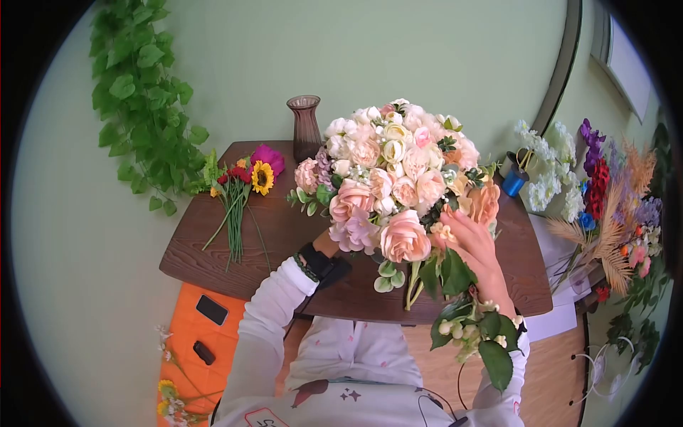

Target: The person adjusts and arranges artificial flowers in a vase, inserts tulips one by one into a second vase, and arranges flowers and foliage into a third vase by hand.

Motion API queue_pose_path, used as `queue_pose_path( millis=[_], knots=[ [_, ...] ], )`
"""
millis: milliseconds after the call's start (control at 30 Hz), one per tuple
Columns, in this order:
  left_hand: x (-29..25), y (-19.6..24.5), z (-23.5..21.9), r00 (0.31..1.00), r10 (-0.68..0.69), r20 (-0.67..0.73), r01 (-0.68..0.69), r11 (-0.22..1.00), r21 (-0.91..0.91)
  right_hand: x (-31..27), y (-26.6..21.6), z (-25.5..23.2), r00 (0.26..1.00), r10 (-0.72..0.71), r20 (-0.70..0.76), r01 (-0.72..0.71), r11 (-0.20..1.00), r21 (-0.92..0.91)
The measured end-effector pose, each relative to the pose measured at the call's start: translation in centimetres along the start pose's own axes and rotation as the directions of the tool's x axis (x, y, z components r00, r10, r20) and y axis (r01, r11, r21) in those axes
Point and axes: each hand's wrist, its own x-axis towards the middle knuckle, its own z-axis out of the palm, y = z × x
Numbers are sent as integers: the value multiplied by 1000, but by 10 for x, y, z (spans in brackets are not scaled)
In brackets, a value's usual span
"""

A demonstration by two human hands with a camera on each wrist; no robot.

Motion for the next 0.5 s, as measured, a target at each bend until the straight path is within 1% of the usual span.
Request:
queue_pose_path(
  millis=[33, 67, 100, 133, 167, 233, 267, 300, 333, 367, 400, 433, 500],
  knots=[
    [5, 1, 2, 1000, -2, 2, 2, 1000, 1, -1, -2, -1, 1000, 4, -3, -4, 1000, 2],
    [12, 0, 0, 1000, -3, 4, 3, 1000, 3, -2, -5, -4, 995, 70, -70, -66, 996, 63],
    [1, 1, -2, 1000, -4, 4, 4, 1000, 4, -2, -9, -6, 982, 138, -133, -121, 985, 126],
    [14, 0, -2, 1000, -6, 3, 6, 1000, 6, -1, -16, -7, 932, 311, -186, -222, 896, 384],
    [-5, -1, -10, 1000, -8, 2, 8, 1000, 7, -2, -24, -18, 884, 455, -109, -327, 768, 551],
    [-8, -1, -10, 1000, -12, -2, 12, 1000, 9, -12, -11, -20, 933, 252, -259, -164, 934, 318],
    [-8, 0, -9, 1000, -13, -3, 13, 1000, 9, -17, -15, -19, 731, 679, -65, -355, 461, 814],
    [-6, 0, -8, 1000, -14, -4, 14, 1000, 8, -20, -11, -20, 730, 680, -66, -355, 460, 814],
    [-3, 1, -7, 1000, -14, -5, 14, 1000, 7, -25, -2, -23, 841, 515, -164, -275, 669, 690],
    [47, 1, 7, 1000, -13, -6, 13, 1000, 6, -31, 8, -24, 922, 317, -223, -157, 832, 532],
    [-1, 4, 0, 1000, -13, -9, 13, 1000, 5, -39, 19, -15, 901, 327, -284, -112, 810, 576],
    [39, 4, 9, 1000, -13, -11, 13, 1000, 5, -41, 18, -17, 901, 327, -285, -112, 810, 576],
    [23, 5, 10, 1000, -15, -17, 15, 1000, 3, -44, 16, -20, 872, 359, -334, -205, 886, 416]
  ],
)
